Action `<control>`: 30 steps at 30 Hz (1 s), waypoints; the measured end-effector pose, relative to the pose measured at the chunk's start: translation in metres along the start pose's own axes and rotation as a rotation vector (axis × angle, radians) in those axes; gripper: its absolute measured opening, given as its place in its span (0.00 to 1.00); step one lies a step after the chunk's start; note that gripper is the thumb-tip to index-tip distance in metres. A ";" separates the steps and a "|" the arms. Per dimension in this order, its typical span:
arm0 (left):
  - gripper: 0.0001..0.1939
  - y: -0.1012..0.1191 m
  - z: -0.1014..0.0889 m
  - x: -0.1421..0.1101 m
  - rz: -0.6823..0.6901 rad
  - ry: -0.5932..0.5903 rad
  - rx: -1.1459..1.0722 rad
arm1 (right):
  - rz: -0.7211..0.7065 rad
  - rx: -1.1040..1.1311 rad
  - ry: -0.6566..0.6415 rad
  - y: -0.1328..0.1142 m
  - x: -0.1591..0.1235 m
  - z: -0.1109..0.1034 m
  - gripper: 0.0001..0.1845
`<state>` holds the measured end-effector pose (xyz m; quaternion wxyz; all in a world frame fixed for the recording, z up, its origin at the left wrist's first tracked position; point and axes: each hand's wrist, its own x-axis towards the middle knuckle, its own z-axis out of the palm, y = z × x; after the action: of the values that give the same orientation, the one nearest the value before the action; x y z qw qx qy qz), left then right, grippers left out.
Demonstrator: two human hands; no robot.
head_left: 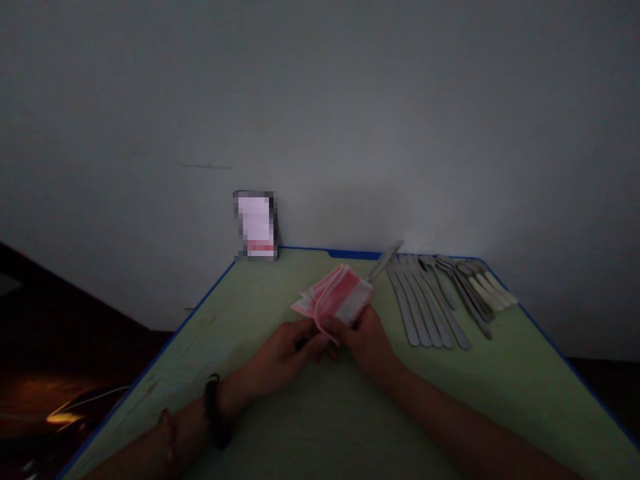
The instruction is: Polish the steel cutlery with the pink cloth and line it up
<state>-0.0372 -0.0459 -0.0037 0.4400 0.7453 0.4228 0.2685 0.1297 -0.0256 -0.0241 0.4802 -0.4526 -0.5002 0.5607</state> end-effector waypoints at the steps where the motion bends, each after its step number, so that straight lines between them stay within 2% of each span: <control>1: 0.15 -0.001 0.001 0.000 -0.003 0.001 0.003 | -0.002 -0.010 0.003 0.000 0.000 0.000 0.20; 5: 0.17 -0.001 0.007 0.001 -0.101 0.056 0.047 | -0.028 -0.012 -0.074 -0.001 0.001 0.000 0.16; 7: 0.19 0.000 0.010 0.001 -0.142 0.086 0.093 | -0.042 0.001 -0.105 -0.001 0.001 -0.001 0.19; 9: 0.21 0.000 0.011 0.001 -0.157 0.096 0.137 | -0.019 0.009 -0.080 -0.001 0.000 -0.001 0.22; 17: 0.23 -0.003 0.002 -0.002 -0.138 -0.032 0.073 | 0.072 0.120 0.027 0.002 0.003 0.000 0.24; 20: 0.22 -0.005 0.003 -0.003 -0.102 -0.065 0.043 | 0.047 0.048 -0.022 0.000 0.003 -0.002 0.22; 23: 0.21 -0.005 0.006 -0.003 -0.091 -0.046 0.016 | -0.002 -0.002 -0.124 -0.003 0.001 -0.001 0.18; 25: 0.21 -0.003 0.006 -0.001 -0.120 0.013 0.028 | -0.013 0.040 -0.142 -0.004 0.000 0.000 0.15; 27: 0.21 -0.002 0.006 0.000 -0.164 0.063 0.057 | -0.009 0.159 -0.109 -0.004 0.001 0.002 0.13; 30: 0.19 0.000 0.007 0.001 -0.195 0.034 0.095 | 0.006 0.345 -0.038 0.001 0.008 0.003 0.15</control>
<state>-0.0316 -0.0483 -0.0071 0.4211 0.7157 0.5132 0.2169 0.1253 -0.0183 -0.0248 0.5396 -0.3544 -0.4043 0.6479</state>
